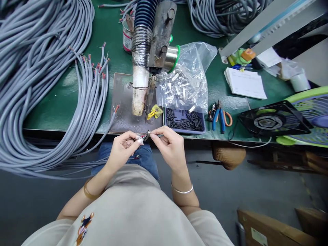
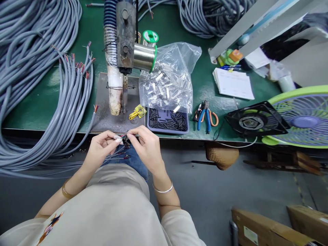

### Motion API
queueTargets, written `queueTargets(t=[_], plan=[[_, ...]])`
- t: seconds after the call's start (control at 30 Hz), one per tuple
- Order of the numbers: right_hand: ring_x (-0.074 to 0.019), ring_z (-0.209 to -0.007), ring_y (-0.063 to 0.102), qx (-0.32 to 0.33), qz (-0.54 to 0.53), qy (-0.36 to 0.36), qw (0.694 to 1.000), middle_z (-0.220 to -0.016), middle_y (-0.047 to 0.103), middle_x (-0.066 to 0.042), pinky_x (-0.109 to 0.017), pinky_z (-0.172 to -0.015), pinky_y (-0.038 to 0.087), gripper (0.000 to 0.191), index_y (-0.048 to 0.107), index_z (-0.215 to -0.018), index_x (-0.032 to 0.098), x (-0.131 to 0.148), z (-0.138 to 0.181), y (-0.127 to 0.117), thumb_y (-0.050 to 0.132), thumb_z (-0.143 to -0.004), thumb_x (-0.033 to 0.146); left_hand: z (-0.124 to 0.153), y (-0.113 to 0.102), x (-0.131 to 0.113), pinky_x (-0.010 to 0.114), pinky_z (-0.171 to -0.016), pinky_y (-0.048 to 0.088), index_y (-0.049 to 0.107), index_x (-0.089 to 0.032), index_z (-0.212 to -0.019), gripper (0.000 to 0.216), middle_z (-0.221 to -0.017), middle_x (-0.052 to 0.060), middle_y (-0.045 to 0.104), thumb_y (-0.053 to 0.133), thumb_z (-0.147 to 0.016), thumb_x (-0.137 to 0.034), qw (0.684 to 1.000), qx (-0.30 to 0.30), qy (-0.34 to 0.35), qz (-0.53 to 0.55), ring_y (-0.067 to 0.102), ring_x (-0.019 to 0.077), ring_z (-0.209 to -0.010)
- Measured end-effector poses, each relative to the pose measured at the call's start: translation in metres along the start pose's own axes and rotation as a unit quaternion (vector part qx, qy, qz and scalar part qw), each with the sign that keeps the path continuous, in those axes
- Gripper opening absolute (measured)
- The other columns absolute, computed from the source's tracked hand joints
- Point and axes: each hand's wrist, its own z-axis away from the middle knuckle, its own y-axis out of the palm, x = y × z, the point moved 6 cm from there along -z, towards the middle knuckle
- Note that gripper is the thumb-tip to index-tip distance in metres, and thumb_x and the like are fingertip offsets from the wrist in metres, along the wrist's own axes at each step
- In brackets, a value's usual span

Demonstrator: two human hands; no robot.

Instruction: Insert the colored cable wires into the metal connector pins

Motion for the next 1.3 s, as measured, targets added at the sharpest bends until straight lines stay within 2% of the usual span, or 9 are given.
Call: queueTargets(t=[0.2, 0.4, 0.47, 0.57, 0.67, 0.8, 0.97, 1.17, 1.3], plan=[[-0.0115, -0.066, 0.060, 0.019, 0.034, -0.029, 0.999, -0.080, 0.068, 0.000, -0.024, -0.058, 0.045, 0.012, 0.068, -0.085, 0.020, 0.000, 0.002, 0.003, 0.065, -0.097, 0.019, 0.001, 0.004, -0.004, 0.018, -0.045, 0.035, 0.068, -0.015, -0.077, 0.024, -0.060, -0.003, 0.057, 0.083, -0.076, -0.033, 1.000, 0.015, 0.017, -0.008, 0.043, 0.0055, -0.048], [-0.0097, -0.064, 0.061, 0.071, 0.133, -0.127, 0.980, -0.078, 0.070, 0.001, -0.023, -0.060, 0.045, 0.012, 0.070, -0.089, 0.020, 0.013, 0.007, 0.013, 0.064, -0.099, 0.022, 0.001, 0.006, 0.001, 0.018, -0.048, 0.037, 0.066, -0.017, -0.089, 0.021, -0.070, -0.002, 0.061, 0.079, -0.074, -0.024, 0.997, 0.055, 0.016, 0.049, 0.044, 0.0056, -0.051], [-0.0087, -0.059, 0.059, 0.051, 0.138, -0.161, 0.976, -0.071, 0.067, 0.003, -0.022, -0.057, 0.044, 0.008, 0.072, -0.099, 0.021, 0.017, 0.010, 0.011, 0.066, -0.099, 0.026, 0.001, 0.005, 0.006, 0.018, -0.047, 0.037, 0.066, -0.017, -0.097, 0.025, -0.078, -0.001, 0.065, 0.077, -0.075, -0.026, 0.992, 0.073, 0.011, 0.103, 0.045, 0.0053, -0.051], [-0.0084, -0.047, 0.051, -0.020, 0.067, -0.140, 0.988, -0.061, 0.057, 0.008, -0.022, -0.048, 0.042, 0.025, 0.066, -0.124, 0.023, 0.015, 0.015, -0.003, 0.062, -0.100, 0.030, 0.001, 0.004, 0.010, 0.019, -0.049, 0.041, 0.068, -0.018, -0.106, 0.032, -0.090, 0.004, 0.071, 0.078, -0.077, -0.029, 0.988, 0.078, 0.013, 0.135, 0.049, 0.0056, -0.053], [-0.0099, -0.046, 0.058, -0.117, -0.001, -0.086, 0.989, -0.071, 0.068, 0.006, -0.023, -0.046, 0.047, 0.031, 0.056, -0.132, 0.026, 0.007, 0.018, -0.022, 0.052, -0.102, 0.022, 0.001, 0.003, 0.008, 0.019, -0.052, 0.045, 0.073, -0.016, -0.097, 0.027, -0.088, 0.007, 0.073, 0.081, -0.077, -0.032, 0.993, 0.059, 0.016, 0.101, 0.055, 0.0077, -0.058], [-0.0145, -0.071, 0.077, -0.086, 0.084, -0.130, 0.984, -0.098, 0.080, -0.001, -0.026, -0.065, 0.061, 0.022, 0.064, -0.114, 0.027, 0.016, 0.011, -0.022, 0.061, -0.098, 0.013, 0.001, 0.005, 0.004, 0.020, -0.057, 0.051, 0.073, -0.015, -0.081, 0.024, -0.082, 0.007, 0.074, 0.088, -0.072, -0.032, 0.997, 0.033, 0.013, 0.063, 0.066, 0.0132, -0.070], [-0.0166, -0.087, 0.078, 0.000, 0.139, -0.174, 0.975, -0.094, 0.080, -0.003, -0.027, -0.076, 0.062, 0.013, 0.066, -0.089, 0.024, 0.019, 0.000, -0.006, 0.066, -0.094, 0.012, 0.000, 0.007, 0.002, 0.020, -0.052, 0.049, 0.066, -0.016, -0.081, 0.029, -0.071, 0.001, 0.068, 0.085, -0.076, -0.037, 0.999, 0.020, 0.015, 0.034, 0.059, 0.0091, -0.056], [-0.0152, -0.083, 0.078, -0.041, 0.169, -0.232, 0.957, -0.098, 0.081, -0.006, -0.024, -0.071, 0.061, 0.017, 0.062, -0.088, 0.023, 0.009, 0.009, 0.007, 0.064, -0.092, 0.006, -0.012, 0.001, -0.002, 0.018, -0.051, 0.046, 0.060, -0.017, -0.080, 0.032, -0.064, -0.001, 0.066, 0.083, -0.079, -0.039, 0.999, -0.015, 0.016, 0.040, 0.062, 0.0096, -0.055], [-0.0180, -0.088, 0.080, -0.087, 0.138, -0.214, 0.963, -0.102, 0.082, -0.008, -0.028, -0.075, 0.064, 0.018, 0.062, -0.089, 0.024, -0.003, 0.011, 0.012, 0.064, -0.090, 0.006, -0.017, 0.001, -0.007, 0.018, -0.050, 0.045, 0.060, -0.016, -0.073, 0.029, -0.062, -0.004, 0.060, 0.085, -0.073, -0.032, 0.997, -0.051, 0.033, 0.046, 0.055, 0.0067, -0.051]])
